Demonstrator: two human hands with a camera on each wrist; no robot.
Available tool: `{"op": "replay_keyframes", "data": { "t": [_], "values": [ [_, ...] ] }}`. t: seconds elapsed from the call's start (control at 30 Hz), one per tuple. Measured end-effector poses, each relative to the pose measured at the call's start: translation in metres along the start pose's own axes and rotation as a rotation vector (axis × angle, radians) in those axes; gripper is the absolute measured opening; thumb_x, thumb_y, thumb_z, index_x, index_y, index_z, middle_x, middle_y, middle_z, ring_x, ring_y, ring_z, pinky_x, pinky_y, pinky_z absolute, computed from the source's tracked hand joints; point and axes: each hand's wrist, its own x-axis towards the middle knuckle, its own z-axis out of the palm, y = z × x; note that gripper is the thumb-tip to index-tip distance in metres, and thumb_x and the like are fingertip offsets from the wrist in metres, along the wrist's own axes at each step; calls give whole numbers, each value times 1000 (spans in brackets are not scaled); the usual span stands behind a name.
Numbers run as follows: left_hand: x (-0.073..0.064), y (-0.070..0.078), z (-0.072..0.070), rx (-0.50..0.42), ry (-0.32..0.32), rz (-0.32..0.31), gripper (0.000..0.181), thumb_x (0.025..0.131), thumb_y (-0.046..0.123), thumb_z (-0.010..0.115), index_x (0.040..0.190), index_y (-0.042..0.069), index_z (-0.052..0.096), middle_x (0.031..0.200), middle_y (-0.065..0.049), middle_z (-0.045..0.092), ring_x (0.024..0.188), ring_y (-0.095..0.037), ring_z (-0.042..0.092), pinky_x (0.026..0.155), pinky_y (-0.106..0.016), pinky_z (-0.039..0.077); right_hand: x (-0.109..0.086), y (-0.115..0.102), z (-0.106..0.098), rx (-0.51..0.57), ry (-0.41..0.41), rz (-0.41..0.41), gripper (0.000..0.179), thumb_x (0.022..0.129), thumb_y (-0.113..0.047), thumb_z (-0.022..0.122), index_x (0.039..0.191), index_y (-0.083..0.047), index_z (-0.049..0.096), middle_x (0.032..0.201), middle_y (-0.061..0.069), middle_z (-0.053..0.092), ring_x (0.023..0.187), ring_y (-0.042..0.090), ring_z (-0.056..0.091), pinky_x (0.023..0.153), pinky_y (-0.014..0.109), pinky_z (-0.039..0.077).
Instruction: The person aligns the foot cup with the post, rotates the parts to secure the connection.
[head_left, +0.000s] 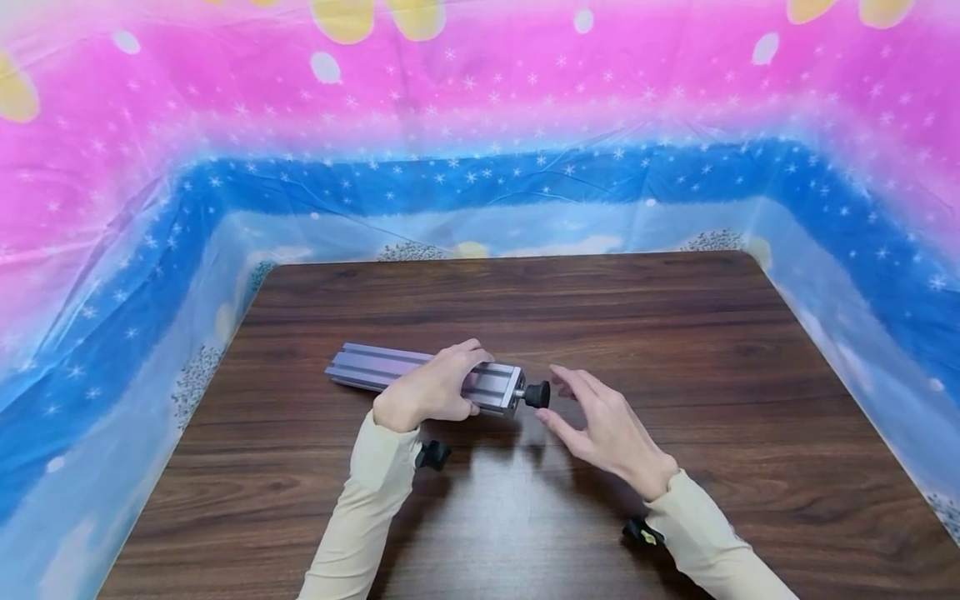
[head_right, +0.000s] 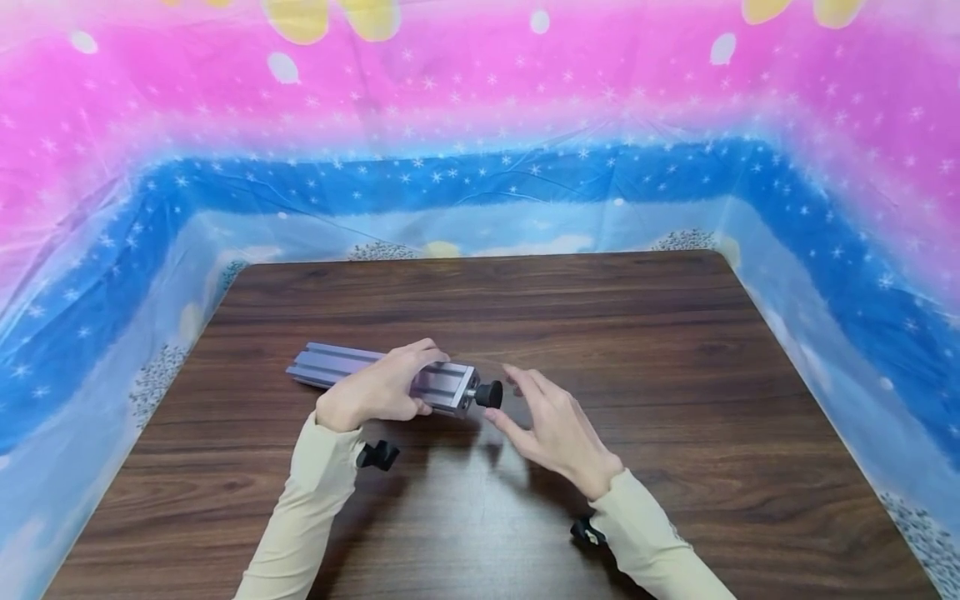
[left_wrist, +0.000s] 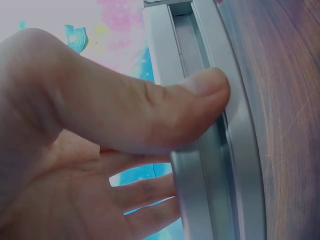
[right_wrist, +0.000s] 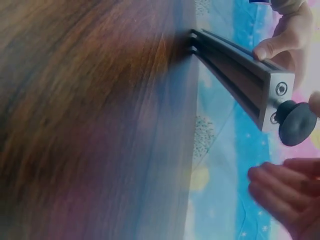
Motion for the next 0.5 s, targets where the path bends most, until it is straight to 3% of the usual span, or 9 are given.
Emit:
{"op": "replay_keyframes", "data": {
  "t": [0.17, 0.27, 0.37, 0.5],
  "values": [
    [1, -1, -1, 5, -9, -9, 59, 73, 2, 79, 128, 1, 60, 107, -7, 56, 92, -20, 55, 85, -35, 47, 1, 3, -1, 35, 20, -183, 62, 90, -29, 77, 141, -2, 55, 138, 16, 59, 123, 27, 61, 111, 26, 42],
    [1, 0, -2, 3, -6, -7, 59, 72, 3, 80, 128, 1, 60, 107, -6, 56, 91, -20, 56, 85, -34, 47, 4, 2, -1, 30, 68, -274, 61, 82, -9, 81, 138, -1, 59, 137, 18, 59, 121, 29, 61, 110, 25, 42],
    [0, 1, -3, -2, -3, -3, 59, 72, 3, 80, 127, 2, 60, 106, -6, 56, 91, -20, 56, 84, -34, 47, 5, 2, -1, 29, 89, -306, 61, 75, 3, 81, 133, -1, 63, 133, 18, 62, 119, 28, 62, 107, 26, 45],
    [-1, 0, -3, -6, -5, 2, 57, 72, 2, 80, 126, 1, 61, 105, -7, 56, 91, -20, 57, 82, -33, 47, 6, 1, 1, 30, 97, -330, 49, 83, 1, 76, 130, -1, 65, 129, 16, 65, 116, 28, 64, 105, 27, 47]
  ]
}}
